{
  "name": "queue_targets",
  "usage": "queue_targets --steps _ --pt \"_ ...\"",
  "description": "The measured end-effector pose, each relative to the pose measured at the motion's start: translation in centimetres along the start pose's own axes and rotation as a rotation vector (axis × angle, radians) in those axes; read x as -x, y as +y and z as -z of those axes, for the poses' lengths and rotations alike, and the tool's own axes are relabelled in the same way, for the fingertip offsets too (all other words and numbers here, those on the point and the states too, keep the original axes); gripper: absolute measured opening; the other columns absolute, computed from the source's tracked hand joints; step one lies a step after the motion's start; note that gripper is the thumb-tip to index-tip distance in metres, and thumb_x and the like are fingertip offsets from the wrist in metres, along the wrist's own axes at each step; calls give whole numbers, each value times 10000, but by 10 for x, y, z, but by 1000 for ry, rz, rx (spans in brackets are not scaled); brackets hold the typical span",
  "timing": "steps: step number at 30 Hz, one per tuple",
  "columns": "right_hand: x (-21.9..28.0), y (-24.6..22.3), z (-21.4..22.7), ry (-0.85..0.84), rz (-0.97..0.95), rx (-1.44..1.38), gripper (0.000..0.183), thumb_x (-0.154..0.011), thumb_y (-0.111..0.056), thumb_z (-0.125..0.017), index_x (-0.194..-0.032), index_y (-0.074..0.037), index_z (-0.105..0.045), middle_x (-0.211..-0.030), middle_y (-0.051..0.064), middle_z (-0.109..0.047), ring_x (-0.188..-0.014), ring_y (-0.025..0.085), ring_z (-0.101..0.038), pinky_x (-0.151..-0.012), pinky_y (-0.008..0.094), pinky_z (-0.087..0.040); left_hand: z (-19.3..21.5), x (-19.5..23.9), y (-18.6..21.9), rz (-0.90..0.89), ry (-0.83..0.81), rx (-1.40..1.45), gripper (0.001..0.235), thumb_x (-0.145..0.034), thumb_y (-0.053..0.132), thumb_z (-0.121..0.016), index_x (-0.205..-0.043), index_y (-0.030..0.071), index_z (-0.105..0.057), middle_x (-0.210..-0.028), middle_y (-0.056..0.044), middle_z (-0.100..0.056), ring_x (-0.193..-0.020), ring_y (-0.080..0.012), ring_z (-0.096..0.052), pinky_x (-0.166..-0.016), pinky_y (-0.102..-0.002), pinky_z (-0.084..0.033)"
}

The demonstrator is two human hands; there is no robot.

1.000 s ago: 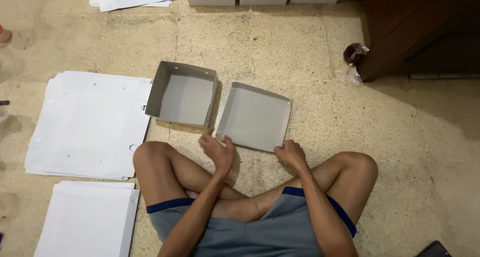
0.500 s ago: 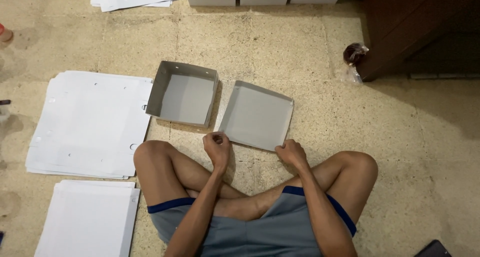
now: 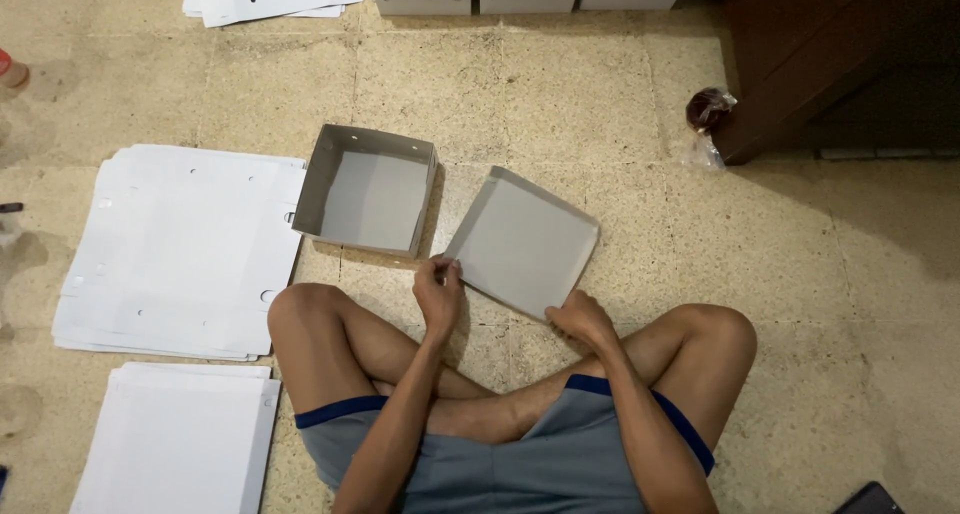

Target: The person sits on the floor and assembles a white cardboard box by folding the flaps and securing them with small fasteners. They then place a flat white sheet into the box and close the lid.

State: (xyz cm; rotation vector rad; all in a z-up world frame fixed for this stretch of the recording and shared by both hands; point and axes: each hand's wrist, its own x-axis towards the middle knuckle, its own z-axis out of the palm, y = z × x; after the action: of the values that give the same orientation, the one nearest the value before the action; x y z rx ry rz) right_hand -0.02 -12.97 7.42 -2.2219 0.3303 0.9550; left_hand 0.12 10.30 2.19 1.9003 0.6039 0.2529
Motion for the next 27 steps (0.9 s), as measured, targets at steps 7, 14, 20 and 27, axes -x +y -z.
queue_targets --steps 7,14,20,27 --pt "5 -5 -7 -462 118 -81 609 -914 -520 -631 -686 37 -723 -618 194 -649 -529 270 -626 -551 379 -544 -8 -41 -14 -169 -73 -2 70 -969 65 -643 -987 14 -687 -978 -189 -685 -982 -369 -680 -840 -462 -557" --pt "-52 13 18 149 372 -219 317 -953 -315 -609 -905 -13 -694 -754 147 -619 -703 248 -630 -619 392 -525 -8 -55 -13 -304 -211 -164 56 -962 40 -629 -985 13 -673 -938 -161 -679 -956 -336 -675 -836 -439 -540" --pt "-57 -8 41 489 428 -171 444 -987 -266 -567 -1328 13 -512 -1125 203 -541 -1112 349 -584 -898 450 -521 -16 -74 -14 -547 -305 -440 16 -930 31 -654 -945 30 -660 -906 -122 -666 -910 -290 -670 -781 -400 -545" --pt "-55 -23 48 434 462 -227 365 -1012 -120 -561 -1334 51 -558 -1191 282 -614 -1135 425 -621 -901 490 -556 -30 -83 -40 -642 -389 -600 63 -939 64 -659 -968 119 -672 -971 -27 -670 -971 -206 -664 -841 -358 -532"
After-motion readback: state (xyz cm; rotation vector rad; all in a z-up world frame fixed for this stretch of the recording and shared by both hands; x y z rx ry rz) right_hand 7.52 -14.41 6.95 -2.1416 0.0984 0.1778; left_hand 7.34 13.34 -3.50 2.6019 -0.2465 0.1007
